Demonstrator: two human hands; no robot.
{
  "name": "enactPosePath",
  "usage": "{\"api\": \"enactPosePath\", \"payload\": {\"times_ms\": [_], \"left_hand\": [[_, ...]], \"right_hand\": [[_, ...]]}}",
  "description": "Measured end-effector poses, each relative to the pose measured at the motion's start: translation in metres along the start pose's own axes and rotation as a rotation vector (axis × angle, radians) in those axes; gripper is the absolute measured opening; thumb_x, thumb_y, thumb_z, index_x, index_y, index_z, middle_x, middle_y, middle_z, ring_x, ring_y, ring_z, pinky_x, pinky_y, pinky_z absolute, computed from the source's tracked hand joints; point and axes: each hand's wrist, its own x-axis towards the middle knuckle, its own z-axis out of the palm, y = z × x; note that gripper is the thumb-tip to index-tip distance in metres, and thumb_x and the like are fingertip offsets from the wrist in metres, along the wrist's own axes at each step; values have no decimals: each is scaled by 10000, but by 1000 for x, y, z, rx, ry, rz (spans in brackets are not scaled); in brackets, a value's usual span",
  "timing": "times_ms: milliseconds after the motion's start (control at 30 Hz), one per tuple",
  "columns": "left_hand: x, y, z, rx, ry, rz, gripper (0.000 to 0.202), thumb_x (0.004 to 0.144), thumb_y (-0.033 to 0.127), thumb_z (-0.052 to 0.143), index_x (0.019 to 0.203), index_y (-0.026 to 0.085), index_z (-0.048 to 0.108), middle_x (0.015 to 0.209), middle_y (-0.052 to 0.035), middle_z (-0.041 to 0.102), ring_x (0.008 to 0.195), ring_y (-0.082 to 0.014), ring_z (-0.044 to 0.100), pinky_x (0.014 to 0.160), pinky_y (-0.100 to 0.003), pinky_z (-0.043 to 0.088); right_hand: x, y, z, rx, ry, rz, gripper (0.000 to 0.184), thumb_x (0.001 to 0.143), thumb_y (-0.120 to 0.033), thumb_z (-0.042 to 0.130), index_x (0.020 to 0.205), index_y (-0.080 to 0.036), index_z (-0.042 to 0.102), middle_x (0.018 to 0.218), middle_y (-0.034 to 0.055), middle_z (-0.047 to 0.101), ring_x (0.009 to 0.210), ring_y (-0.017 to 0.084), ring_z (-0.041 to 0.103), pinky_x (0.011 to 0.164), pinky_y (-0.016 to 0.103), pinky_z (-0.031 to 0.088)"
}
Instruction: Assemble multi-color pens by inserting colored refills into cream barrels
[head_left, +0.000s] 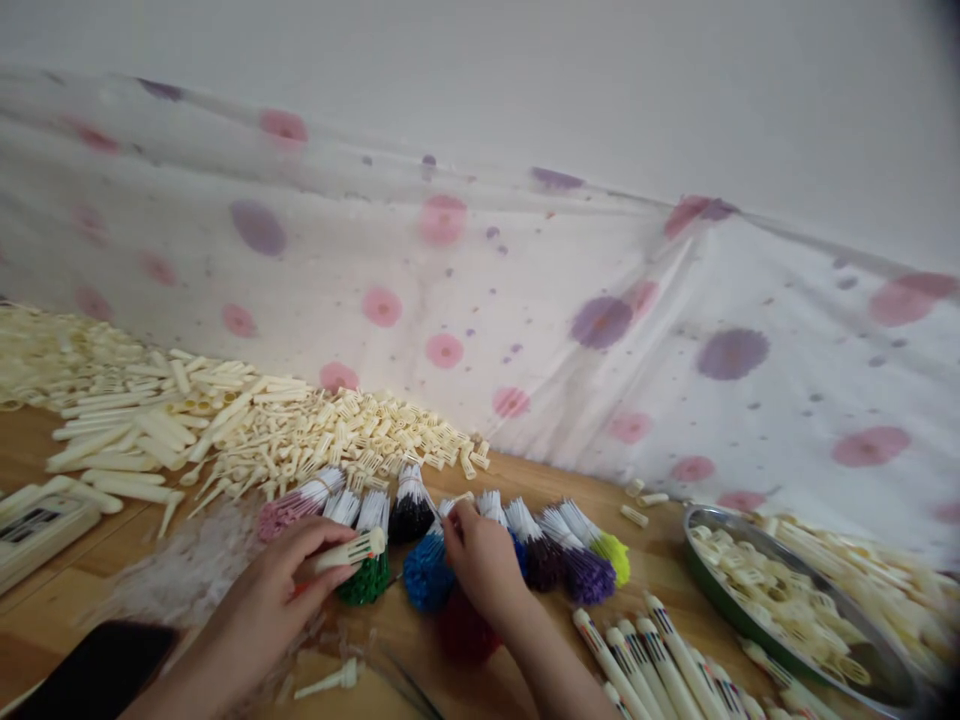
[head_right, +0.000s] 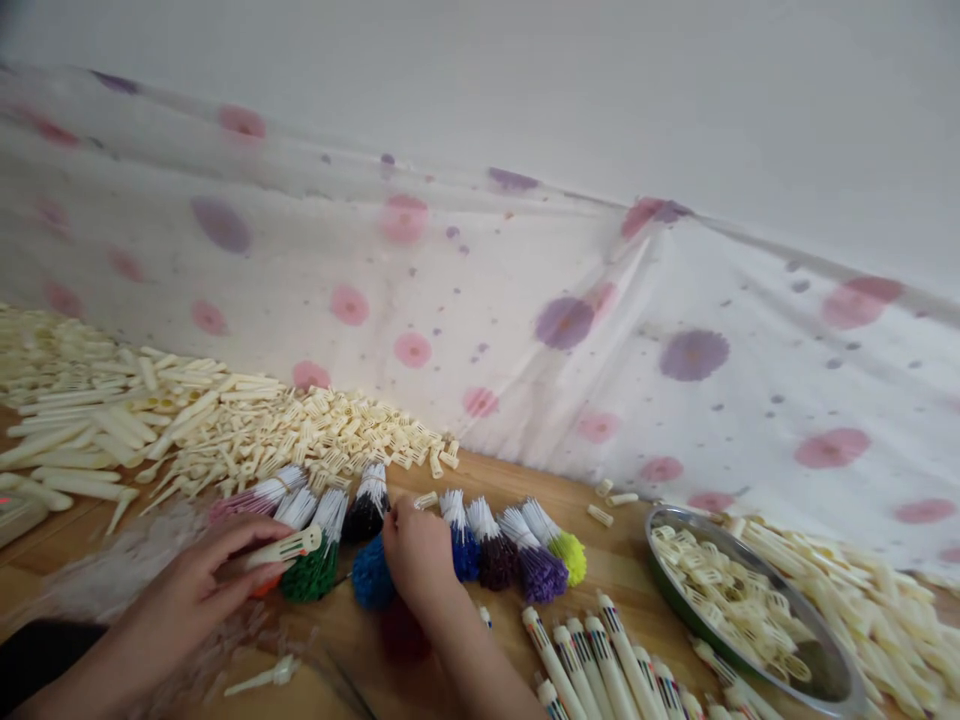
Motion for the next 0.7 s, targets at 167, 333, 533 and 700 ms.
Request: {"api": "enactPosePath", "payload": {"times_ms": [167,333,533,700], "left_hand": [[0,9,-6,10,-7,-24,175,761,332,569,883,233,648,888,-35,684,838,-213,648,689,-252,529],[1,11,-7,-12,-41,-25,168,775,322,551,887,231,636,889,-33,673,830,-209,645,678,-254,522],[-1,6,-5,-95,-29,-26,145,755,304,584,875,250,646,894,-19,679,877,-219,629,729,-267,498],[-2,4,3,-217,-10,-114,170,743,334,603,880,244,644,882,-15,691,860,-218,638,721,-266,502]], "right_hand": [[26,-26,9,-112,-59,14,193,903,-237,464,917,-133,626,803,94,693,744,215,659,646,304,448],[26,-28,4,-151,-93,86,251,939,-323,462,1052,-128,573,886,36,648,768,162,636,732,366,508],[22,-29,3,-38,-109,127,240,916,-308,513,1075,-137,569,1019,58,621,880,184,617,781,393,505],[20,-33,10,211,-126,100,195,925,-293,489,984,-129,577,916,37,622,791,158,615,716,343,506]]}}
